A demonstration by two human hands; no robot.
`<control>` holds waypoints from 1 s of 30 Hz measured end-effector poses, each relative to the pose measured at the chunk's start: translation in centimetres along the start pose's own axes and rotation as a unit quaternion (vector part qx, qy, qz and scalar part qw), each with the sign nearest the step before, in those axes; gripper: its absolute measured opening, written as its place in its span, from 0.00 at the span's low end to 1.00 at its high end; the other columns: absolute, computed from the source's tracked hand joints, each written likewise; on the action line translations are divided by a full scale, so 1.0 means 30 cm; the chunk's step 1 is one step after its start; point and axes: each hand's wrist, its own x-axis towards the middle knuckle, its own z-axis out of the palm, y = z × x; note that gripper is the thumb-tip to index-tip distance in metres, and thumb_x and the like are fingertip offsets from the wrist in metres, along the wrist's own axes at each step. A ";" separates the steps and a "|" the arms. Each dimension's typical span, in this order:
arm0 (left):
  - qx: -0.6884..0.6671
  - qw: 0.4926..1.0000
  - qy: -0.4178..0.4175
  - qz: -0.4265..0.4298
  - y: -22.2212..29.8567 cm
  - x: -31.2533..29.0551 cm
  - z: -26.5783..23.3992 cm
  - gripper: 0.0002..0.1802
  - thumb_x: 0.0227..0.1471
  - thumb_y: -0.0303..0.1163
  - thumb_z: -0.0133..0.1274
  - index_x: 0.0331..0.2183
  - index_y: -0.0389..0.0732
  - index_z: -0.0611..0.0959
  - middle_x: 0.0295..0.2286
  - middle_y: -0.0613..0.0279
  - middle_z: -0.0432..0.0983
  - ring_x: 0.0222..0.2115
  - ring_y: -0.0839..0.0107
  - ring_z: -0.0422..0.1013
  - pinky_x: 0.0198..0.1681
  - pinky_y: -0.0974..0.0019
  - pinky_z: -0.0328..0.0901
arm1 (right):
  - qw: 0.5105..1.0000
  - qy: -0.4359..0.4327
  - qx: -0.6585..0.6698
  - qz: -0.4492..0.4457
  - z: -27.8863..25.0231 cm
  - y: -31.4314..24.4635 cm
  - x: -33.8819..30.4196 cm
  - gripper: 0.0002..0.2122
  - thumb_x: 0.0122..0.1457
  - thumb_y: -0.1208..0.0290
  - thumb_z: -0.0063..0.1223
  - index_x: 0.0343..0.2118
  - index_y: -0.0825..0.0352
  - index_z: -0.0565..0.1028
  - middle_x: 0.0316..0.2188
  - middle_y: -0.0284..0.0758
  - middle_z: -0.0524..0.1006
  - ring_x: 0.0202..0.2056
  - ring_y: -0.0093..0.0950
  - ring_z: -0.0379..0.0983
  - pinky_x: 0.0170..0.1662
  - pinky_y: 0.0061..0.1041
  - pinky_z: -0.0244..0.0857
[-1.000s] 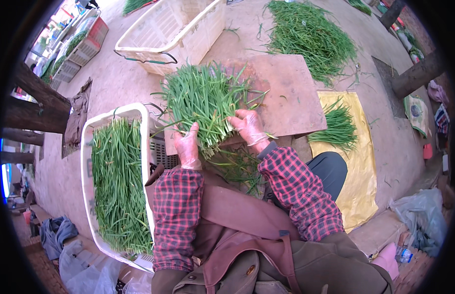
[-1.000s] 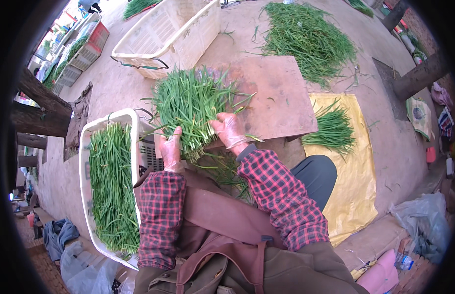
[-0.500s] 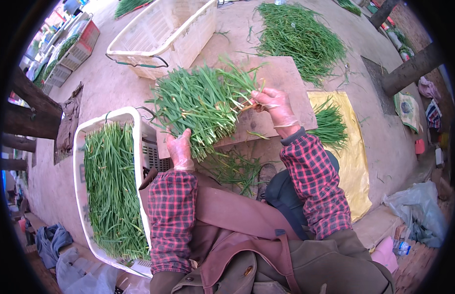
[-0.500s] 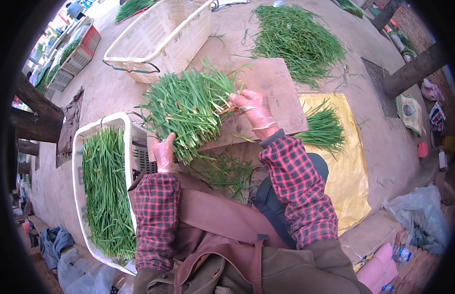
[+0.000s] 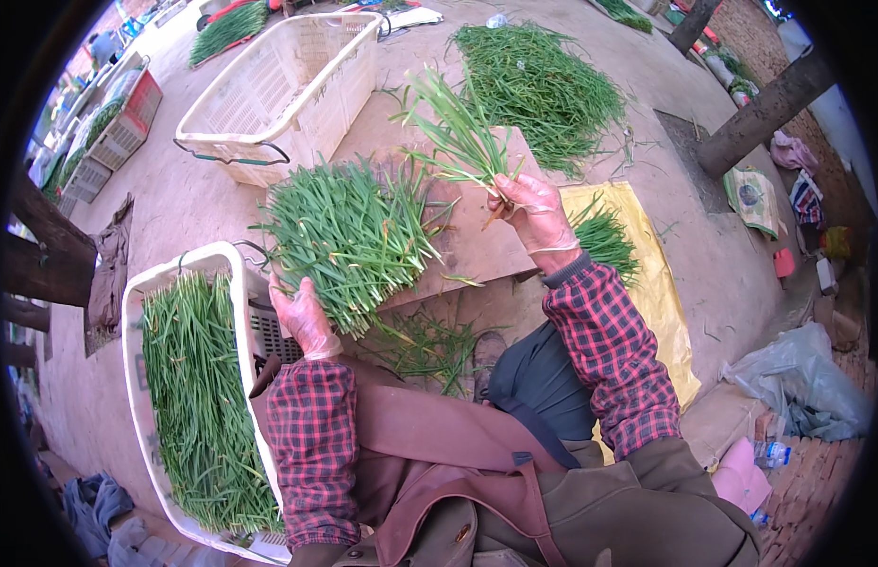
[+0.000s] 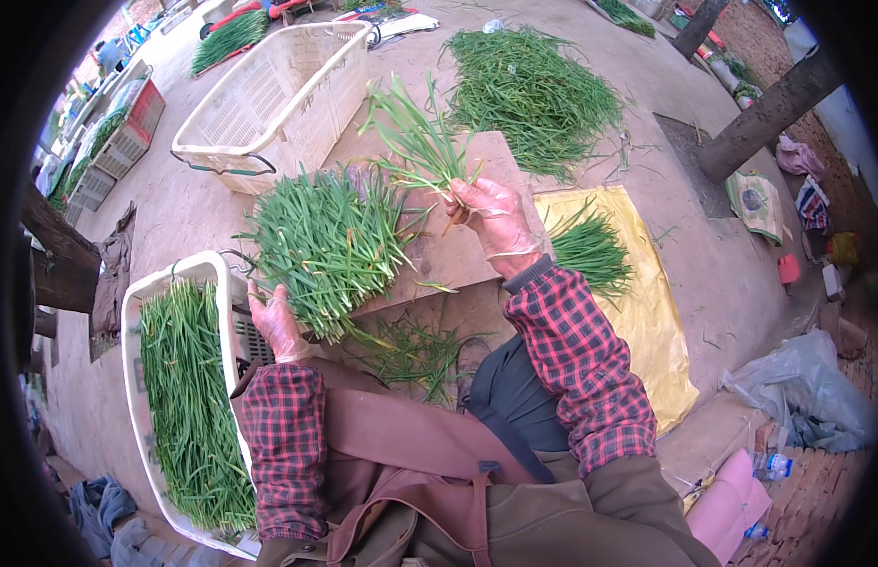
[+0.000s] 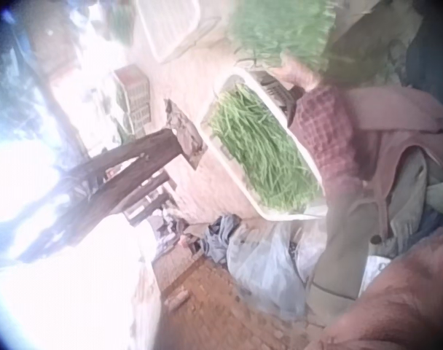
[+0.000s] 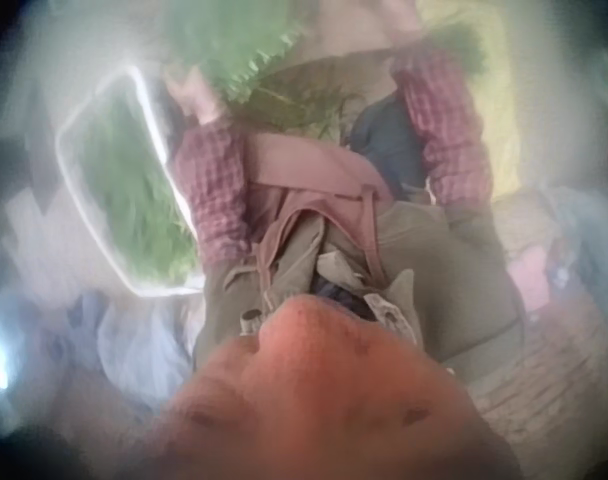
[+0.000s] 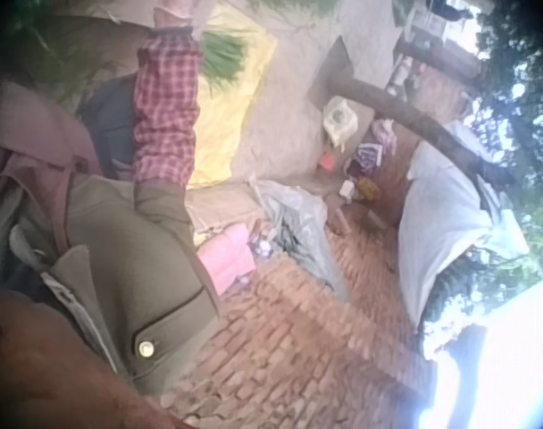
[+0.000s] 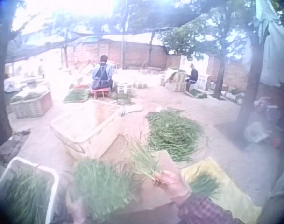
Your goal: The person sorts bunches of green leafy vegetables by hand, picking up bunches from a white basket, placing them on a wooden board to clean or organize them, and setting them aside on a yellow mat.
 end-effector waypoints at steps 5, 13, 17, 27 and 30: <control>0.076 0.985 0.061 0.142 0.091 -0.015 -0.013 0.35 0.50 0.16 0.53 0.60 0.32 0.65 0.59 0.46 0.61 0.61 0.57 0.57 0.64 0.59 0.53 | 1.000 -0.006 -0.014 0.001 0.035 -0.125 -0.020 0.08 0.62 0.67 0.57 0.33 0.66 0.76 0.28 0.31 0.76 0.31 0.23 0.73 0.38 0.24 0.66; 0.215 0.837 -0.129 0.487 0.237 -0.096 0.090 0.32 0.40 0.14 0.60 0.51 0.35 0.77 0.52 0.52 0.72 0.58 0.52 0.63 0.61 0.50 0.58 | 0.824 0.156 -0.484 -0.251 -0.126 -0.278 0.536 0.16 0.59 0.61 0.55 0.30 0.73 0.77 0.28 0.42 0.79 0.29 0.33 0.76 0.33 0.34 0.69; 0.283 0.780 -0.294 0.474 0.224 -0.122 0.133 0.31 0.42 0.24 0.64 0.52 0.39 0.77 0.54 0.53 0.70 0.59 0.50 0.61 0.60 0.48 0.56 | 0.790 -0.060 -0.571 -0.216 -0.024 0.149 0.315 0.12 0.52 0.64 0.56 0.32 0.68 0.78 0.27 0.51 0.77 0.30 0.47 0.76 0.35 0.41 0.70; 0.438 0.722 -0.323 0.429 0.095 -0.125 0.137 0.30 0.41 0.37 0.65 0.48 0.40 0.77 0.50 0.54 0.70 0.55 0.50 0.62 0.60 0.47 0.54 | 0.901 -0.080 -0.425 0.042 0.062 0.512 0.112 0.12 0.53 0.67 0.57 0.33 0.73 0.78 0.27 0.46 0.79 0.31 0.41 0.77 0.39 0.37 0.70; 0.449 0.750 -0.294 0.386 0.098 -0.130 0.093 0.30 0.38 0.35 0.66 0.47 0.39 0.77 0.48 0.53 0.70 0.54 0.50 0.63 0.59 0.47 0.54 | 0.971 -0.035 -0.111 0.210 0.089 0.338 0.118 0.07 0.57 0.70 0.55 0.29 0.68 0.81 0.20 0.30 0.77 0.18 0.19 0.71 0.21 0.20 0.63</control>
